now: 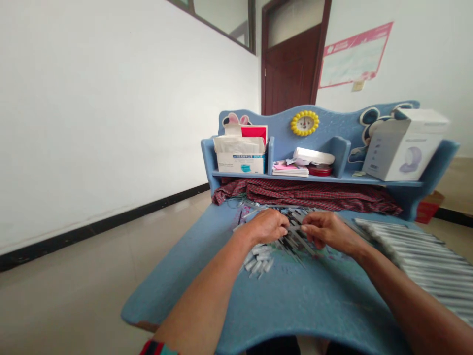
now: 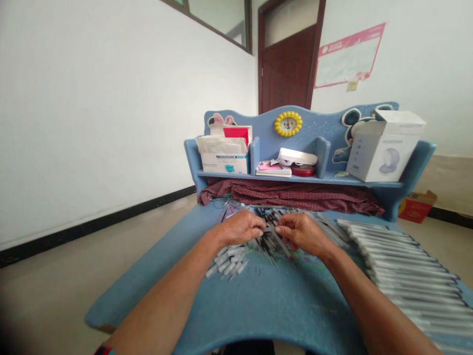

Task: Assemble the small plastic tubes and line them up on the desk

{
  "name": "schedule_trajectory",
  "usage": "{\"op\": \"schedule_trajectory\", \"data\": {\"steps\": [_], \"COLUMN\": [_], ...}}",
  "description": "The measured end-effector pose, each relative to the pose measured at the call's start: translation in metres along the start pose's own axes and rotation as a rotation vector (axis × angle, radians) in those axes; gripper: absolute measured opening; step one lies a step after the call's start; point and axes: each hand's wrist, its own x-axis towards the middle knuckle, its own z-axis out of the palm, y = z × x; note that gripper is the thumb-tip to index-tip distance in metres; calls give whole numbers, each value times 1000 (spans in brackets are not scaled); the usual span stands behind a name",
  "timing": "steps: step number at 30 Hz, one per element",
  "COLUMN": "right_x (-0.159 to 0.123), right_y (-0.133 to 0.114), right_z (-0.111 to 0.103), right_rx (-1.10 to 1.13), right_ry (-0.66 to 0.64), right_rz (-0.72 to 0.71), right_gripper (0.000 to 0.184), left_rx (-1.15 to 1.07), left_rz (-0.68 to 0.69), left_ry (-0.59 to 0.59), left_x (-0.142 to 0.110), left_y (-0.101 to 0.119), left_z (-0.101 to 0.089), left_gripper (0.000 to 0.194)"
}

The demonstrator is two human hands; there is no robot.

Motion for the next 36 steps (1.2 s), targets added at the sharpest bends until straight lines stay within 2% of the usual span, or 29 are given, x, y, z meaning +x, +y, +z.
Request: {"op": "schedule_trajectory", "data": {"steps": [4,9,13,18,23,28,36], "right_x": [-2,-2,-1,-2,0,0,0], "right_y": [0,6,11,7,8,8,6], "right_z": [2,5,6,6,6,6,6], "right_rx": [-69,-23,-76,8,-56,10,-60], "right_ry": [-1,-26,-45,-53,-61,-54,-31], "right_rz": [44,21,54,33,68,29,52], "right_gripper": [44,36,42,33,43,35,39], "left_rx": [39,47,56,54,58,56,101], "left_rz": [5,-31,-29,-34,-19,-24,-30], "left_ry": [-36,-54,-62,-50,-77,-78,-48], "left_x": [-2,-4,-5,-6,-5,-5,-6], "left_y": [2,2,3,5,3,4,6], "left_z": [1,4,4,4,5,4,4], "left_gripper": [15,21,21,22,21,20,17]}}
